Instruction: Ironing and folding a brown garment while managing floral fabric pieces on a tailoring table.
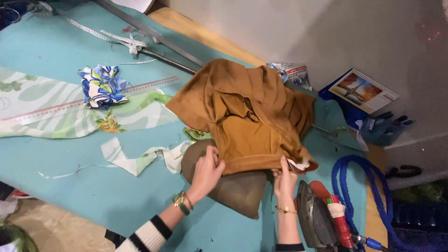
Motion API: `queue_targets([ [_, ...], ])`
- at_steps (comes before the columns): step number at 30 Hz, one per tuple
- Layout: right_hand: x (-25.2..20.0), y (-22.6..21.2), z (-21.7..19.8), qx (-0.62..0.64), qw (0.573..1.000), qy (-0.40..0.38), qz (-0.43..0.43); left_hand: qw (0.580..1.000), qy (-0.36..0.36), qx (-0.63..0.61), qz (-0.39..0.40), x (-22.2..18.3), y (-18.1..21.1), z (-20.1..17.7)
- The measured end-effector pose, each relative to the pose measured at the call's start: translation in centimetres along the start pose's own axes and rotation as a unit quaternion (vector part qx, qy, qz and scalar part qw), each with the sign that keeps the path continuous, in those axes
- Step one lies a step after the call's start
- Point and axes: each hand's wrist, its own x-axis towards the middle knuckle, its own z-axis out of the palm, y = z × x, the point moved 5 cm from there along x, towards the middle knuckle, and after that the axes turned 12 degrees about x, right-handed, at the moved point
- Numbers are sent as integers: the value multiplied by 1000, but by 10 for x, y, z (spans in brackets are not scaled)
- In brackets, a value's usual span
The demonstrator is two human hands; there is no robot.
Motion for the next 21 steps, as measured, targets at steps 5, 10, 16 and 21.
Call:
queue_targets([
  [5, 14, 20, -46, -262, 948, 100, -152, 962, 111, 213, 131, -19, -11, 24],
  [10, -2, 37, -66, -324, 943, 59, -52, 904, 158, 333, 216, -14, -29, 52],
  [16, -100, -14, -7, -449, 873, -8, -193, 857, 86, 288, 419, -11, 5, 25],
  [21, -174, -5, 73, -534, 632, -362, -430, 898, 110, 265, 334, -14, 0, 18],
])
